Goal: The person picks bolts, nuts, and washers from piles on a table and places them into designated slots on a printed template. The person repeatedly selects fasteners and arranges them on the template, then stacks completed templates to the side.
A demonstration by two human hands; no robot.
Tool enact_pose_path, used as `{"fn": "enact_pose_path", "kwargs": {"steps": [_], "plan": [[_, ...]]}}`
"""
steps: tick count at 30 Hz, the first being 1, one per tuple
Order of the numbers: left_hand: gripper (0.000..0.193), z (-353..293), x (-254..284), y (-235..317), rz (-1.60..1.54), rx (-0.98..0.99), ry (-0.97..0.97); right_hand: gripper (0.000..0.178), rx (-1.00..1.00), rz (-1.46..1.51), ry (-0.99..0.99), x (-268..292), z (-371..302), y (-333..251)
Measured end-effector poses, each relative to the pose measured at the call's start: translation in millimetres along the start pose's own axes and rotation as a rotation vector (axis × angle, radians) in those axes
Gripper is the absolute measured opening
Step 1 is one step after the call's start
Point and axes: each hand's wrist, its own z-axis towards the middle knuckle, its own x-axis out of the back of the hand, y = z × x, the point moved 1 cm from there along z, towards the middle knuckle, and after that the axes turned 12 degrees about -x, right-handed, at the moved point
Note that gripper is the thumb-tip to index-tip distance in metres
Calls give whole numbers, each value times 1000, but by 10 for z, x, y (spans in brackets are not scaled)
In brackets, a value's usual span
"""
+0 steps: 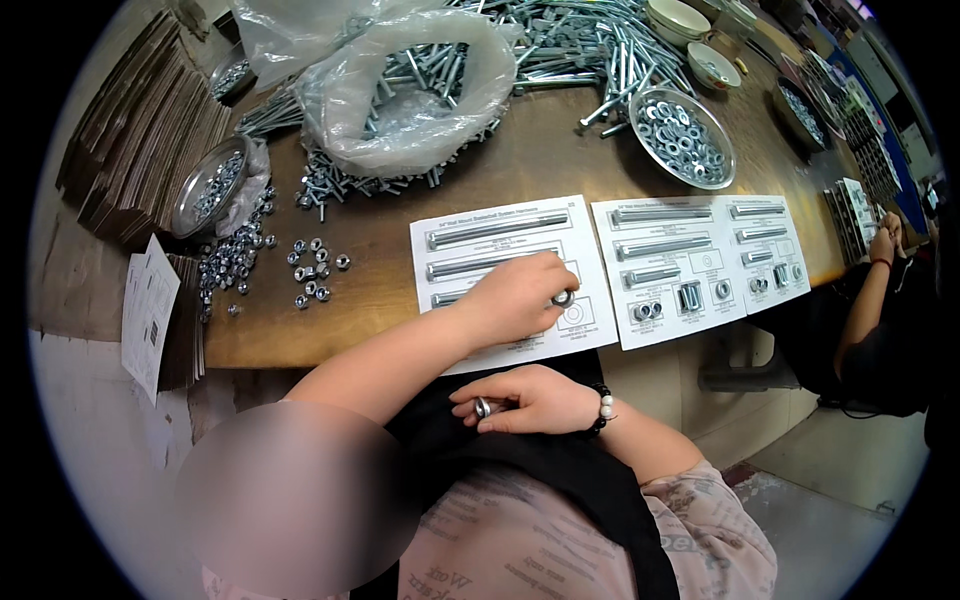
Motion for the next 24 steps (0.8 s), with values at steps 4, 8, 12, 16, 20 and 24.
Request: {"fn": "enact_pose_path", "kwargs": {"steps": [4, 8, 12, 16, 20, 24], "plan": [[26, 96, -337, -66, 200, -52, -196, 40, 19, -35, 25, 33, -42, 23], [28, 90, -424, -57, 216, -41, -239, 39, 16, -21, 46, 70, -53, 80], [31, 90, -437, -53, 182, -8, -258, 39, 64, -10, 51, 102, -60, 55], [36, 8, -272, -69, 100, 12, -111, 34, 237, -48, 208, 398, -250, -96], [35, -250, 54, 67, 99, 61, 128, 32, 311, -173, 785, 1042, -518, -306], [30, -585, 269, 149, 81, 175, 202, 34, 332, -194, 1147, 1825, -700, -498]]}}
